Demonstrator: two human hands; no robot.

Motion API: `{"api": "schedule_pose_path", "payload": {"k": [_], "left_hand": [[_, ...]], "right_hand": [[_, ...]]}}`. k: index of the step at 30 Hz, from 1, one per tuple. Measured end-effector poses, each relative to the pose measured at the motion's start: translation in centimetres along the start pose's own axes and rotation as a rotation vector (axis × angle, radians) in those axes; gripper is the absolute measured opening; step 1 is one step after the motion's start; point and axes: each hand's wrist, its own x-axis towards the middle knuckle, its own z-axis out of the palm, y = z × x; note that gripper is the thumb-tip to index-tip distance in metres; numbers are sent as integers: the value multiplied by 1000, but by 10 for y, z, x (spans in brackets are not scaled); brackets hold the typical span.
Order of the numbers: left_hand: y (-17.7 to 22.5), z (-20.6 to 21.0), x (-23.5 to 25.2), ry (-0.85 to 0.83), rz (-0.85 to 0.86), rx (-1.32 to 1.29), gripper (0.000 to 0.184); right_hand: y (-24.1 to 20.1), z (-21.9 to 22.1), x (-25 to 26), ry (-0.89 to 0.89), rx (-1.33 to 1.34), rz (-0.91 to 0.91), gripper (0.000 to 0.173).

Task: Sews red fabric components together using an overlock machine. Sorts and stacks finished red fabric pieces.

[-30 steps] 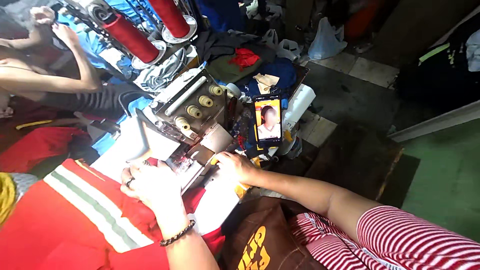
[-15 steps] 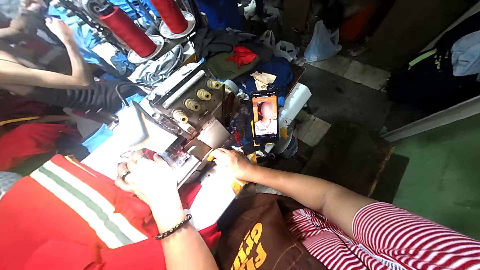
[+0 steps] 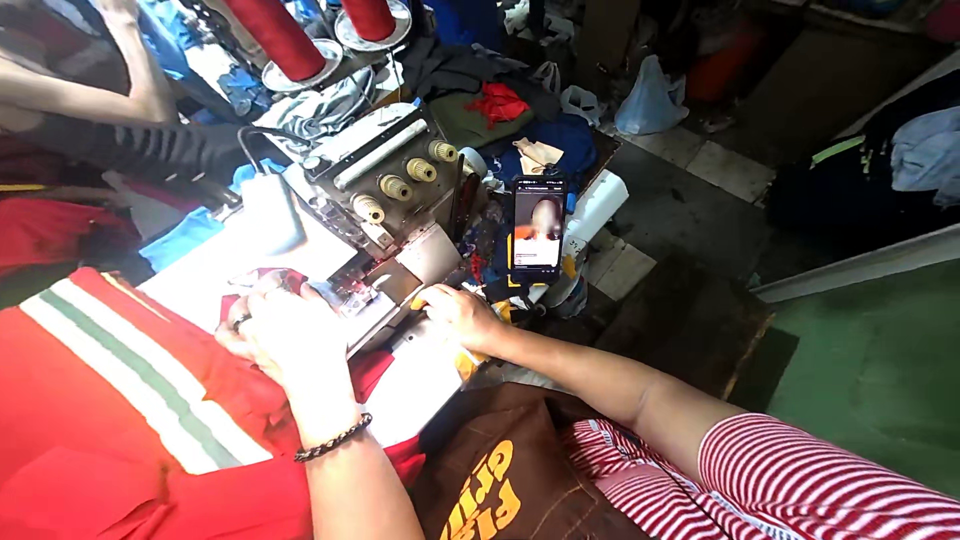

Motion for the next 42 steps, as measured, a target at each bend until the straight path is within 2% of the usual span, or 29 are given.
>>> {"api": "schedule_pose_path", "payload": {"k": [11, 17, 42], "left_hand": [[1, -4, -1, 25, -7, -34, 47], [-2, 1, -1, -9, 17, 34, 51], [-5, 1, -4, 31, 81, 17, 47]], "right_hand": [[1, 1, 1, -5, -40, -23, 21], [-1, 0, 1, 3, -43, -25, 22], [-1, 2, 1, 15, -45, -39, 20]]}}
